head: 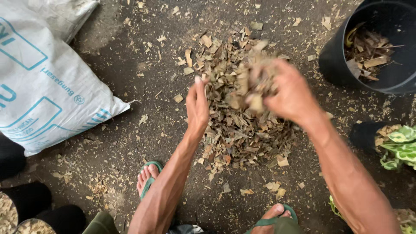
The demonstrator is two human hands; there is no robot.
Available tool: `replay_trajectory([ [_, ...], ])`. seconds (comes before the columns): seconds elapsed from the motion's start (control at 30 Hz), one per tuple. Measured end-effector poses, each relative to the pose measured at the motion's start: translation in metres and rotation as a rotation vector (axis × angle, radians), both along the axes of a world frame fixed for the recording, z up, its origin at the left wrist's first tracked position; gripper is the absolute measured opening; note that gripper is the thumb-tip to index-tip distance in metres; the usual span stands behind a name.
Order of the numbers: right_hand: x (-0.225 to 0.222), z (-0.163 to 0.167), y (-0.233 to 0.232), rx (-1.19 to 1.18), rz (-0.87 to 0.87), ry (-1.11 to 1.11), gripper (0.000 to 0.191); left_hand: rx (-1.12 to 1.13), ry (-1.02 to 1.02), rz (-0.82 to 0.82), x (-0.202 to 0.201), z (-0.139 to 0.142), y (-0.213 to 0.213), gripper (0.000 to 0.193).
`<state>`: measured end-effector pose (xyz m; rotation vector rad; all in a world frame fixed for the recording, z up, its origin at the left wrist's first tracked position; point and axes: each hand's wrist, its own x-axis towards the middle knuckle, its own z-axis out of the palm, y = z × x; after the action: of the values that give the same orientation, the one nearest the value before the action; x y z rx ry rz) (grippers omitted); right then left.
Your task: The person sits on the ground sorting through a pile of dry leaves, picking pieces by hand and placing handfuls of leaves into a woven sack. They continue gathering and transferring leaves from the ground pile into the sack throughout the episode.
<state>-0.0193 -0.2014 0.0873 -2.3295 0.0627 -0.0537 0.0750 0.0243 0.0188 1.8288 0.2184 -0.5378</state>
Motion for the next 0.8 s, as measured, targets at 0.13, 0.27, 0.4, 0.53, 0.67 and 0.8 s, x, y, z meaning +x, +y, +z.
replay_trajectory([
  [0.13,-0.007,-0.031,0.031,-0.408,0.083,-0.124,0.060,0.127,-0.141,-0.005,-0.016,-0.031,0.015,0.061],
  [0.27,0.005,-0.053,0.018,-0.278,-0.034,-0.048,0.043,0.361,-0.188,0.133,-0.022,-0.060,0.042,0.067],
  [0.4,0.038,-0.064,0.006,-0.424,-0.084,-0.141,0.046,0.406,0.032,0.155,-0.025,-0.082,0.059,0.072],
  [0.53,0.079,-0.070,0.014,-0.548,-0.029,0.142,0.060,0.379,0.089,0.150,-0.028,-0.093,0.058,0.073],
  [0.67,0.109,-0.057,0.019,-0.303,0.107,0.385,0.111,0.348,0.070,0.172,-0.021,-0.089,0.053,0.074],
  [0.8,0.133,-0.034,0.035,-0.191,0.113,0.571,0.144,0.230,0.116,0.103,-0.015,-0.070,0.040,0.080],
])
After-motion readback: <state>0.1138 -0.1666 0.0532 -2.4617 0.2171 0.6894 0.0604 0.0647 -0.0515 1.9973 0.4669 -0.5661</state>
